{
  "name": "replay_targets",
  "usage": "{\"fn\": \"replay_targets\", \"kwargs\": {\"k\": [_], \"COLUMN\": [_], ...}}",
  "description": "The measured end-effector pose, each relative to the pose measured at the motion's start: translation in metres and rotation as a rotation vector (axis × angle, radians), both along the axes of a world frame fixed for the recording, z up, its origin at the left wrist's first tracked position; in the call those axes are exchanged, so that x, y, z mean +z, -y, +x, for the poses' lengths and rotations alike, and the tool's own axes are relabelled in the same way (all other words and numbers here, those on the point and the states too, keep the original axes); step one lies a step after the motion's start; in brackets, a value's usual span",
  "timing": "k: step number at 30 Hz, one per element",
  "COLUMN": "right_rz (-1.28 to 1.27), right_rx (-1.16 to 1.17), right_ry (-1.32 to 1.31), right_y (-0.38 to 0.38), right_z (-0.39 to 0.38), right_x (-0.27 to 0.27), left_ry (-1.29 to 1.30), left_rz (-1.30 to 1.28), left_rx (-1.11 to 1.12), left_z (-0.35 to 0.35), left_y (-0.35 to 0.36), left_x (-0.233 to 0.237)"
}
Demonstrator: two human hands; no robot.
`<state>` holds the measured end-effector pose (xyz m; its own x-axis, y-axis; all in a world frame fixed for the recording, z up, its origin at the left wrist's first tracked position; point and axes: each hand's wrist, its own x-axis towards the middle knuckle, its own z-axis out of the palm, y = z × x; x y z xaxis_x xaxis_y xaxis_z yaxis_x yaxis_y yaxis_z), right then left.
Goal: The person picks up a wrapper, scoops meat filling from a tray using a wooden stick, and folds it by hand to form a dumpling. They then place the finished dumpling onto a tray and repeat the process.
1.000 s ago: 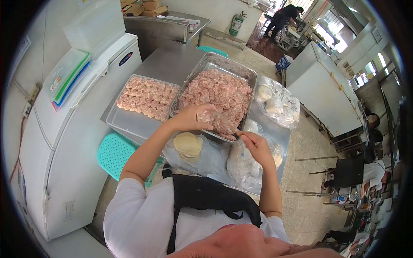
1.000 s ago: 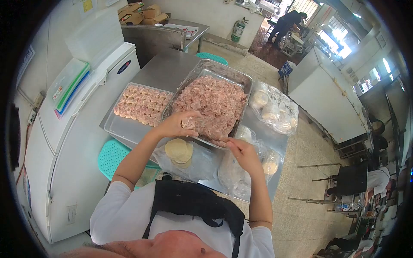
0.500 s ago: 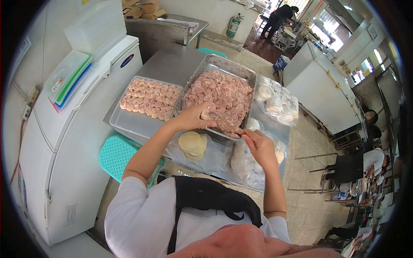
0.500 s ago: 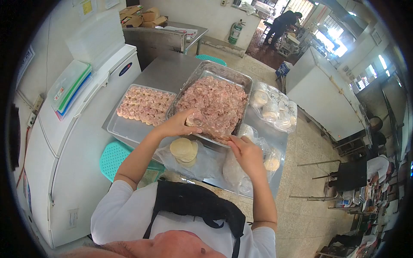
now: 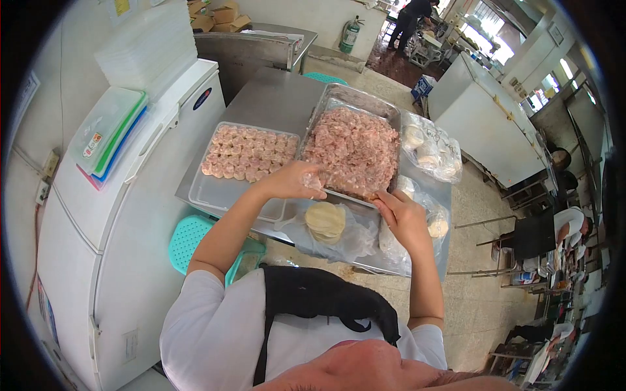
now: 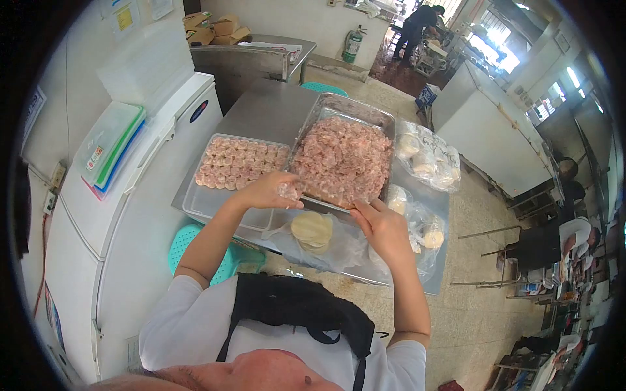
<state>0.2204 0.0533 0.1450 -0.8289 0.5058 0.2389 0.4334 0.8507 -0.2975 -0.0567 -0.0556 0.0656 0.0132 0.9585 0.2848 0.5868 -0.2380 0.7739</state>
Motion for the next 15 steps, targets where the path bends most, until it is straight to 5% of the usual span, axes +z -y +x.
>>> {"fn": "replay_targets", "kwargs": {"k": [1, 6, 9, 15], "right_rz": [0.021, 0.06, -0.134, -0.256], "right_rx": [0.071, 0.136, 0.004, 0.07], "right_ry": [-0.176, -0.103, -0.118, -0.103], "right_y": [0.009, 0.025, 0.039, 0.05], "right_z": [-0.005, -0.024, -0.029, -0.055], "right_x": [-0.007, -0.01, 0.01, -0.056], "left_ry": [0.007, 0.046, 0.041, 0.181], "left_rz": [-0.048, 0.004, 0.022, -0.215], "left_rx": [-0.031, -0.091, 0.105, 0.064], "left_z": [-0.006, -0.021, -0.027, -0.05], "left_y": [0.002, 0.018, 0.03, 0.039], "left_x": [0.003, 0.004, -0.003, 0.0]}}
